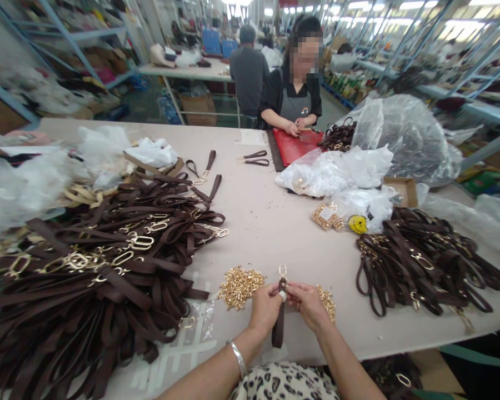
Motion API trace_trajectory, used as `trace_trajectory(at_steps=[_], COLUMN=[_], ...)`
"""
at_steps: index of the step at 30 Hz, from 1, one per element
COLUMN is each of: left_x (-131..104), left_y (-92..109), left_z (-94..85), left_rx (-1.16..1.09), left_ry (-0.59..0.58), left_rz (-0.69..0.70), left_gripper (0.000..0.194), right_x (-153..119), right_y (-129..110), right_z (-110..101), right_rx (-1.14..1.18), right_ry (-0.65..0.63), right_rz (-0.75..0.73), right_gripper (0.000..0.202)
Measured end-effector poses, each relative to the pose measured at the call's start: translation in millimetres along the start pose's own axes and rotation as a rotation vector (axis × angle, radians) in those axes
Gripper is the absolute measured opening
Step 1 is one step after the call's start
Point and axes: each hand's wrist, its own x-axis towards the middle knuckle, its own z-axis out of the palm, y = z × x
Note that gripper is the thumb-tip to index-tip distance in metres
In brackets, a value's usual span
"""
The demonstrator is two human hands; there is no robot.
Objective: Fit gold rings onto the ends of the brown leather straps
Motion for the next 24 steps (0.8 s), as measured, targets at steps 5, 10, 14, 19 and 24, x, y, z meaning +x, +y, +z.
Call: trace_trajectory(at_steps=[5,10,14,19,24], left_x=[-2,-2,-1,-3,-7], left_y=[0,2,3,6,8], left_z=[-2.7,-19.3,-39.2,-54.3,-47.1], left_rx=[-0.032,-0.111,-0.173,-0.242,-0.298], left_ry=[0.010,0.100,0.177,0.251,0.262], left_rz=[-0.004,-0.016,-0.020,-0.055,-0.091], left_gripper=[0.030,0.033,0.034,0.037,0.044], right_x=[-4,-4,-1,-3,-29], right_y=[1,6,16,20,7], right_z=[3,14,27,33,35], right_rx=[-0.012,-0.038,-0.093,-0.192,-0.245], right_ry=[-0.026,-0.036,-0.048,-0.182,-0.334], right_rz=[0.004,0.027,0.058,0.100,0.008], right_gripper=[0.039,0.039,0.038,0.045,0.052])
